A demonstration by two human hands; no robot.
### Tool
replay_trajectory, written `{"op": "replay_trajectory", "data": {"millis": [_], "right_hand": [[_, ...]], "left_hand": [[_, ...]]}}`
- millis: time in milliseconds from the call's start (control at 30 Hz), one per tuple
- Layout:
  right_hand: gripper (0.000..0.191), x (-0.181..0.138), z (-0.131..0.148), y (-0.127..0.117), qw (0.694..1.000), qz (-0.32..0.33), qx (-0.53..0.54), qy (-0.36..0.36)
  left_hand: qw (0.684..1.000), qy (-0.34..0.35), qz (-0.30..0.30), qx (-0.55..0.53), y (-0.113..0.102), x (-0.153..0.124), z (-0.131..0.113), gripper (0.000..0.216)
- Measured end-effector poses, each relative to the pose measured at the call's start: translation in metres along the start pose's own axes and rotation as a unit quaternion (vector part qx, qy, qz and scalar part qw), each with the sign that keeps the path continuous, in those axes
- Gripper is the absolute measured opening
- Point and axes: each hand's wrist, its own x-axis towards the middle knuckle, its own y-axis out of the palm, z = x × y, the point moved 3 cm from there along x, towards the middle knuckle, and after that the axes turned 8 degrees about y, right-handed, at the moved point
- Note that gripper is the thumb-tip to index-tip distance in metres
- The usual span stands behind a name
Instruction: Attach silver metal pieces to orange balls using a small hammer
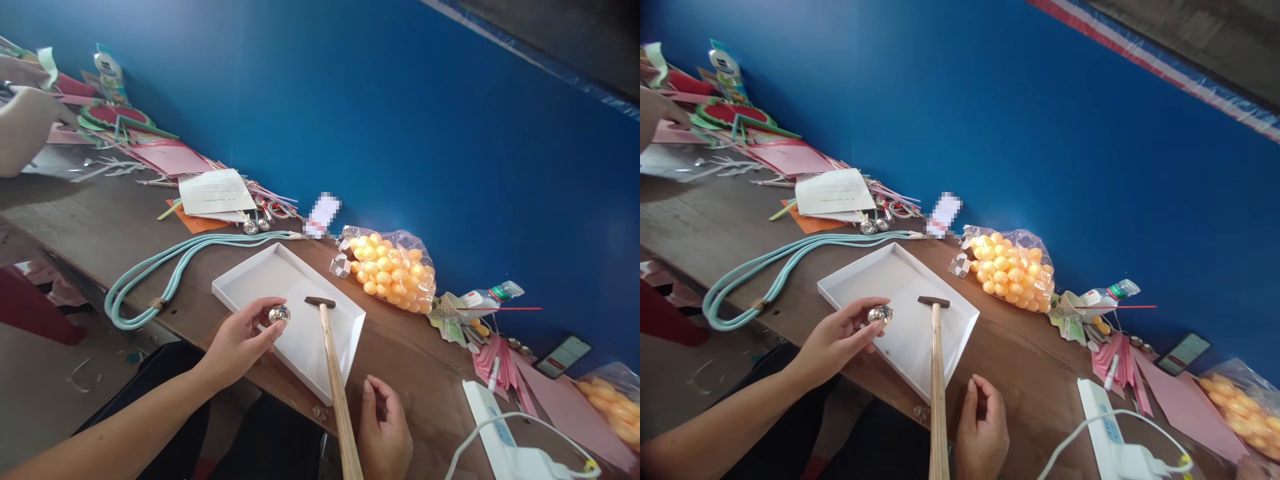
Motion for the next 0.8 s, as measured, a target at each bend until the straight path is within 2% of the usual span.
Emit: {"op": "replay_trajectory", "data": {"millis": [267,400,533,733,800], "right_hand": [[0.044,0.004,-0.005,0.000,1.000,0.007,-0.025,0.015],[0.043,0.004,-0.005,0.000,0.999,0.001,-0.030,0.013],[0.042,0.002,-0.004,0.001,1.000,-0.001,-0.023,0.011],[0.040,-0.004,0.005,0.000,0.999,-0.054,0.000,0.005],[0.041,-0.004,0.005,0.000,0.999,-0.054,0.003,0.004]], "left_hand": [[1.000,0.014,0.002,-0.013,0.004,-0.001,0.005,0.043],[0.998,0.043,-0.004,-0.048,0.001,-0.008,0.010,0.041],[0.997,0.073,-0.015,-0.028,-0.002,-0.014,0.016,0.038],[0.996,0.088,0.006,-0.011,-0.004,-0.015,0.021,0.037],[0.996,0.091,0.012,-0.007,-0.004,-0.014,0.021,0.038]]}}
